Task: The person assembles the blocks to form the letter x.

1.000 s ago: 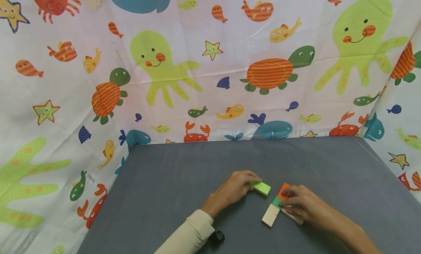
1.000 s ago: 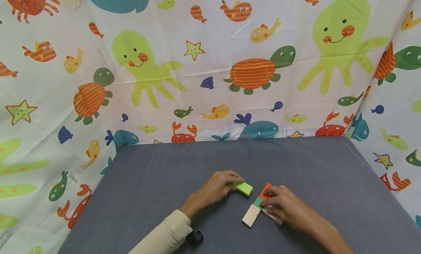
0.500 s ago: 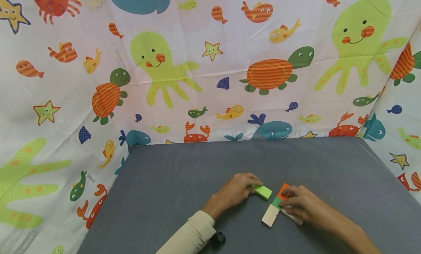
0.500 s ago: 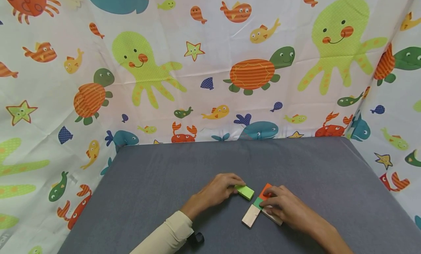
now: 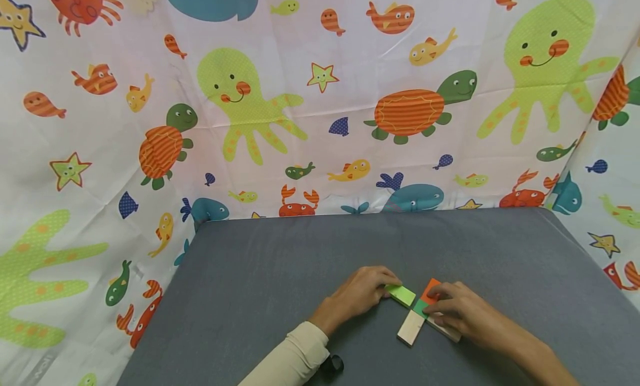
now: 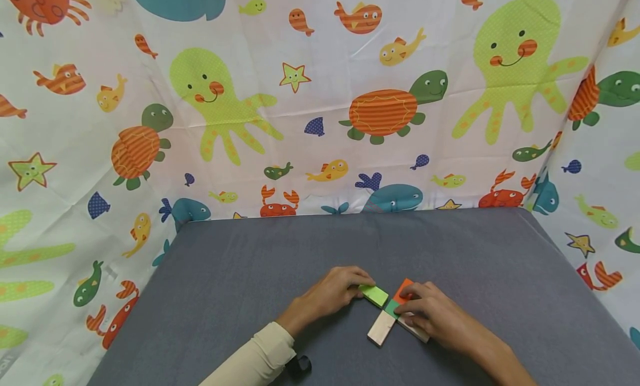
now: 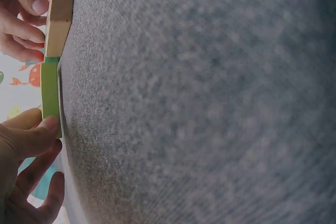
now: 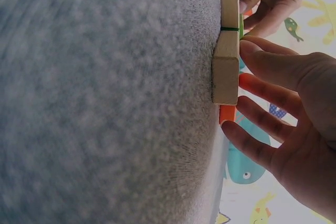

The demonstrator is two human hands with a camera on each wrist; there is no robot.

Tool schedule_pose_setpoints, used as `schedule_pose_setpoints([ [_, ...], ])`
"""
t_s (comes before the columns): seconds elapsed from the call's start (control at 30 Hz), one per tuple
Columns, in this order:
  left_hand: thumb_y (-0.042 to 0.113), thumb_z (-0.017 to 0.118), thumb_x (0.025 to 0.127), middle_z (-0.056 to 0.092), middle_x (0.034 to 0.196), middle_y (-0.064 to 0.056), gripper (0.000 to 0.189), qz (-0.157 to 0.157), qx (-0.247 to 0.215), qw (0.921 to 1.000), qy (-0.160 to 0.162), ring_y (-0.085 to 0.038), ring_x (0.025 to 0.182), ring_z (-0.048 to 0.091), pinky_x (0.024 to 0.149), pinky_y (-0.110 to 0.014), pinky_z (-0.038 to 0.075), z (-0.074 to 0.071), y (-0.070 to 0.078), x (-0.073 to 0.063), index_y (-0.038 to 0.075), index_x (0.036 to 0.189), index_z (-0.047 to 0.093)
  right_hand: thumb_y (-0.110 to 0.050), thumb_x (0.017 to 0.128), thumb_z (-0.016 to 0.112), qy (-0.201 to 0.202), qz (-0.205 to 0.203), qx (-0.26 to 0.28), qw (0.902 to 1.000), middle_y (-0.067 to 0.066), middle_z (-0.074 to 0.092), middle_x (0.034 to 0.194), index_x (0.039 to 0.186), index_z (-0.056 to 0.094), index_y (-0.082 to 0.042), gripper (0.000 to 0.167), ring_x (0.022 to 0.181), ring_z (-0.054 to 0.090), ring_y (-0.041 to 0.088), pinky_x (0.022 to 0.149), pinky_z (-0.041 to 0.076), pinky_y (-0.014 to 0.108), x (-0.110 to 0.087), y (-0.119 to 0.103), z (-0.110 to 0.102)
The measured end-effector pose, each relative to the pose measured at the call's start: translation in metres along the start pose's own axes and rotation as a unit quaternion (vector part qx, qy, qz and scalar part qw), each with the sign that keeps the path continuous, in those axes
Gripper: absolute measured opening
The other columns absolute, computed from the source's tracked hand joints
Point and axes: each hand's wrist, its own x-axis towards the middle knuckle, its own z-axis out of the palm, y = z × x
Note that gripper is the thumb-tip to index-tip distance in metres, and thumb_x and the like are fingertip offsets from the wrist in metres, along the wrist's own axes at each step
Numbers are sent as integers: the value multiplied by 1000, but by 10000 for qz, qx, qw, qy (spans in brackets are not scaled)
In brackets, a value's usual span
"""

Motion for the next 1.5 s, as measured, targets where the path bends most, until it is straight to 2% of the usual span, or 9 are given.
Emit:
schedule_pose_setpoints([
  [0.37,10,76,98,73,128,7,34,-109,-22,9999,-101,-4,121,66,101,-19,50,2,2,0,19,131,77,-10,86,87,-6,16,-25,10000,-3,70,117,109,84,-30,31,101,55,9,77,52,33,1,0,0],
  [0.97,9,76,98,73,128,8,34,-112,-171,9997,-129,-3,120,66,100,-17,50,3,4,-1,19,130,77,-11,87,86,-129,108,-8,9999,-3,69,118,110,83,-31,30,102,55,10,79,53,34,1,-1,-2],
  [1.3,10,76,98,72,129,9,35,-113,-155,9998,-103,-2,121,65,101,-18,50,5,3,-1,20,131,77,-10,85,87,-52,1,-36,10000,-3,69,118,109,84,-30,31,102,56,10,78,53,34,1,0,-1],
  [1.5,20,78,98,68,140,7,40,-229,-172,9995,-143,-6,130,62,106,-24,49,3,3,-5,21,137,73,-11,86,86,-95,68,-6,9999,-1,70,119,110,84,-29,30,101,56,11,77,52,34,2,-1,-1],
])
